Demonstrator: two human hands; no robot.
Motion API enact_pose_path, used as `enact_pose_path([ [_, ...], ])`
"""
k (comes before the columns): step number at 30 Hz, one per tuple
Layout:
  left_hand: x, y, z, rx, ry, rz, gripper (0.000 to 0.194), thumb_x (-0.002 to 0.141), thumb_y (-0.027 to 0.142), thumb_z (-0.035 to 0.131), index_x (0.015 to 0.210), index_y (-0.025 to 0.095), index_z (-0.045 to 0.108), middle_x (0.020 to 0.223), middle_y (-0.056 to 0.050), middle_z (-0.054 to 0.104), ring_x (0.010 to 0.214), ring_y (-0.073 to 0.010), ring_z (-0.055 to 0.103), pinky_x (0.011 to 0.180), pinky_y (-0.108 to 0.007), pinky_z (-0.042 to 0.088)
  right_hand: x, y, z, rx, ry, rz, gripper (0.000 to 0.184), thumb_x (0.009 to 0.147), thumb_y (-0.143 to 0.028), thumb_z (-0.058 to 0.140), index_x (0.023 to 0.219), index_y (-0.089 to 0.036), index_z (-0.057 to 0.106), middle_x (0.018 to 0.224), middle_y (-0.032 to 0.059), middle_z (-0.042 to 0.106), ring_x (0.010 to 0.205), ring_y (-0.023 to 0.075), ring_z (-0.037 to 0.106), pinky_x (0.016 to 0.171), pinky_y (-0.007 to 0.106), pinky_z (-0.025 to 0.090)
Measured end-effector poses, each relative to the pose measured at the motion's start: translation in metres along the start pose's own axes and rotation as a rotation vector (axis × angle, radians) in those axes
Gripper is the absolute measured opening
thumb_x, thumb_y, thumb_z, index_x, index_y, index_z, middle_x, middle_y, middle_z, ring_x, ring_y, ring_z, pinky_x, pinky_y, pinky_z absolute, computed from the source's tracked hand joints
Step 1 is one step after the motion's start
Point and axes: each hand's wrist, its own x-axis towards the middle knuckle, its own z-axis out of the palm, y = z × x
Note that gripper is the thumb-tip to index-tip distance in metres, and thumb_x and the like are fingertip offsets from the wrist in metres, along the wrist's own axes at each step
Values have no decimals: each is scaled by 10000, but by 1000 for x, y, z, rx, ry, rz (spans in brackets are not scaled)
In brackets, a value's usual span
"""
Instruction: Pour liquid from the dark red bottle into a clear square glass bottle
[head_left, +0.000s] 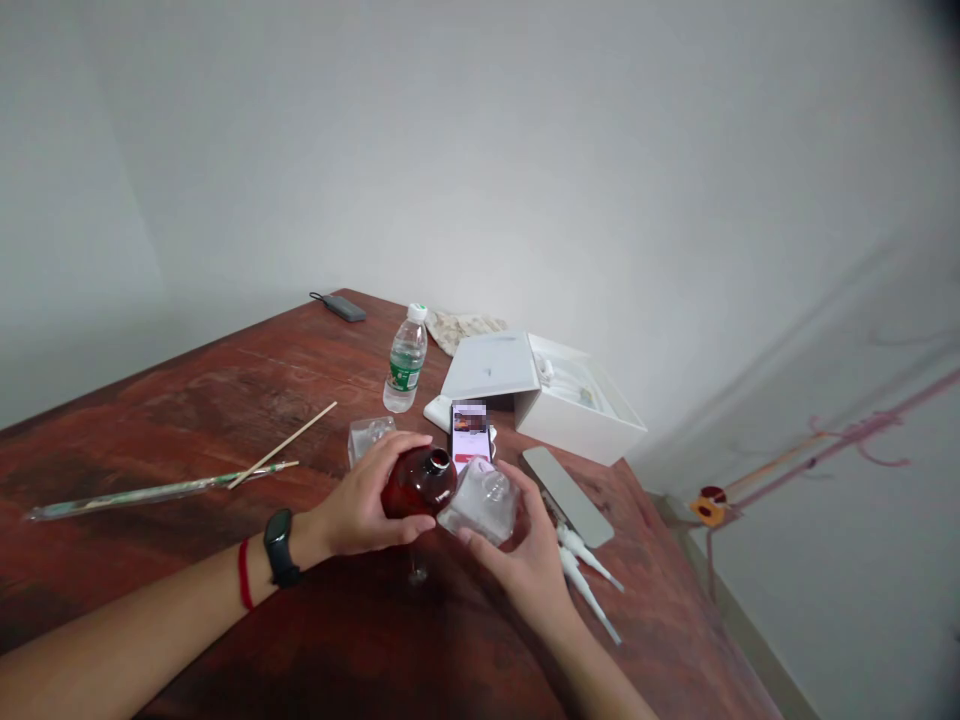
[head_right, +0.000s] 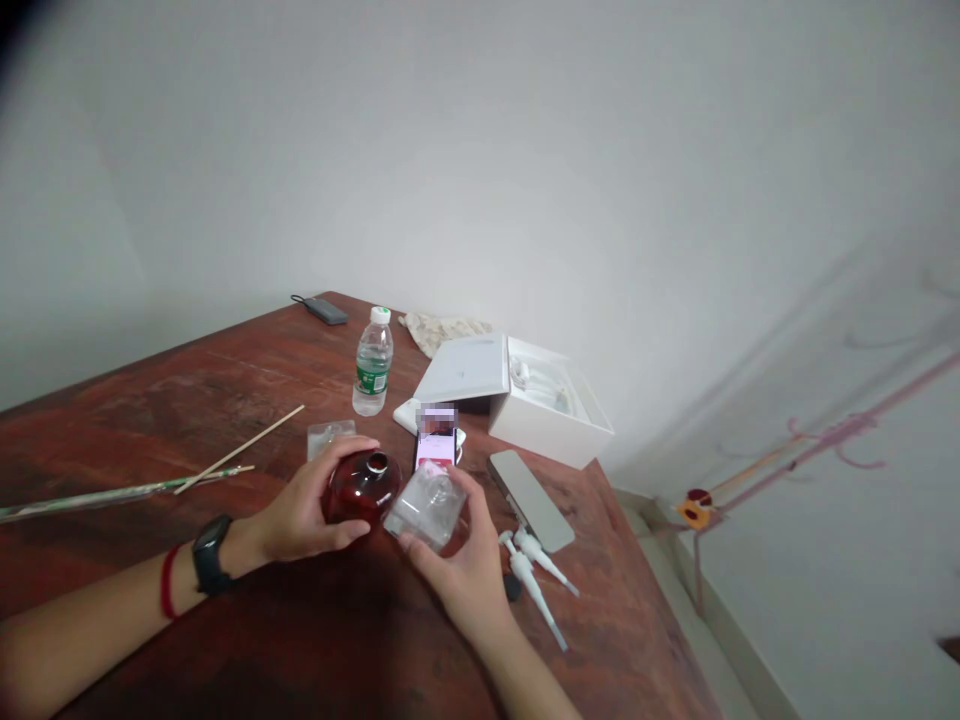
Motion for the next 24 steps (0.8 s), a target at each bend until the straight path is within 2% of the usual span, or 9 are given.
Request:
enact_pose_path([
  [3,4,-1,-2,31,10,-2,721,882,506,830,1469,235,513,1455,-141,594,1364,-387,572,1224,-550,428,-10,1,12,43,-31,49,829,724,-314,940,1449,-281,541,1422,123,691,1230,339,725,1069,495,609],
  [6,6,-1,-4,50,14,0,702,887,455,823,1471,233,504,1458,-142,599,1352,-383,585,1219,-551,431,-14,4,16,52,-75,55,858,720,-296,942,1471,-283,529,1450,126,678,1257,343,718,1097,501,594],
  [12,4,-2,-6,31,-30,-7,759,903,488,800,1523,220,452,1476,-148,623,1296,-360,658,1159,-492,511,-14,2,14,103,-84,47,905,714,-333,962,1499,-300,513,1476,121,679,1284,354,720,1051,487,627],
  [16,3,-1,-8,10,-56,-16,809,900,510,795,1549,201,424,1506,-168,608,1330,-373,644,1175,-496,501,-12,3,11,48,-95,22,904,730,-348,961,1512,-288,510,1485,130,674,1321,358,699,1126,518,582],
  [19,4,1,-8,0,-70,-28,767,900,508,782,1524,207,453,1499,-162,613,1329,-380,641,1178,-507,497,-12,8,8,-16,-106,24,926,724,-347,969,1522,-282,503,1492,143,666,1333,369,688,1159,542,555],
  [24,6,5,-9,-10,-96,-51,708,880,475,783,1476,220,497,1435,-142,656,1263,-369,677,1149,-512,518,-12,14,9,5,-113,53,904,724,-333,960,1508,-289,512,1491,137,668,1308,367,705,1115,521,589],
])
